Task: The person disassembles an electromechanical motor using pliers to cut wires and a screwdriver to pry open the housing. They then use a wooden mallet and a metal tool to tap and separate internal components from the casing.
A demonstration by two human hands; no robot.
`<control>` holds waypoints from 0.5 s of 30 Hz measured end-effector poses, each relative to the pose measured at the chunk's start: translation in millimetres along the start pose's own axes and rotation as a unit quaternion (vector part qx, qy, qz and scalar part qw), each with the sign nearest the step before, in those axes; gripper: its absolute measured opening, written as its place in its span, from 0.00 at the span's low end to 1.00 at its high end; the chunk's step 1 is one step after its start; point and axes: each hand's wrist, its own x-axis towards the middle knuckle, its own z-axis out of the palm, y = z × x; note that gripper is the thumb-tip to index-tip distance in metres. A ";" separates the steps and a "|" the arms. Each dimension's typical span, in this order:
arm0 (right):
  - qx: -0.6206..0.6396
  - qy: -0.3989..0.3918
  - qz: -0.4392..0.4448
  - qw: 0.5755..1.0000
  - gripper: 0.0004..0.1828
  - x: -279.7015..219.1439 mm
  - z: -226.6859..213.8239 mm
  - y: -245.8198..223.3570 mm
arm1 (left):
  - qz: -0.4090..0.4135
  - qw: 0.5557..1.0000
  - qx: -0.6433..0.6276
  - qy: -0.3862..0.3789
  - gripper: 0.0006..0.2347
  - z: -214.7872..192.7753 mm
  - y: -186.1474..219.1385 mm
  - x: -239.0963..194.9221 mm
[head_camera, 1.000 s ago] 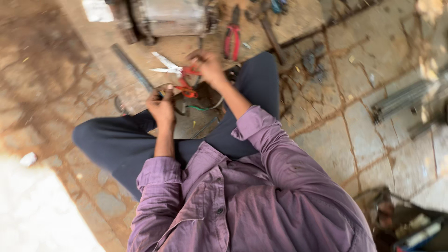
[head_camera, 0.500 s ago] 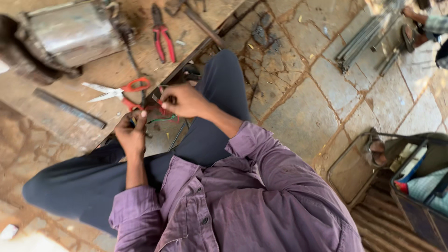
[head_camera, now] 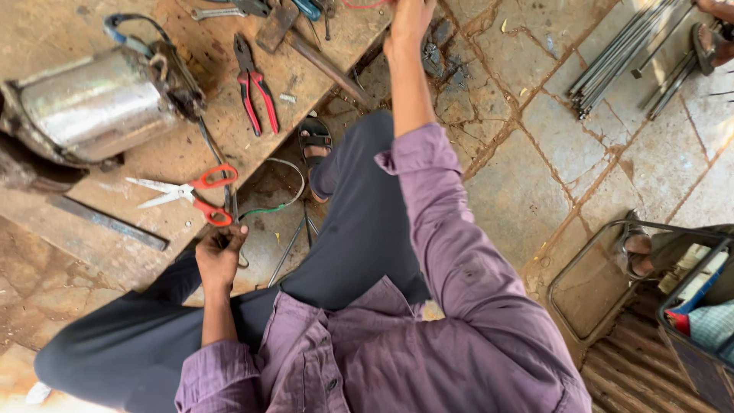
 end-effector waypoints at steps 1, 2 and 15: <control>0.081 -0.029 0.019 0.996 0.05 13.9 -2.1 19.2 | 0.024 1.000 0.002 -0.003 0.07 -0.5 -2.6 2.8; 0.160 -0.060 0.041 0.984 0.06 20.4 -7.3 43.0 | 0.047 0.999 0.004 -0.003 0.08 -0.6 -7.4 4.8; -0.365 -0.140 0.030 0.920 0.10 57.1 -27.6 142.5 | -0.003 0.988 0.131 -0.083 0.14 16.5 -38.8 38.7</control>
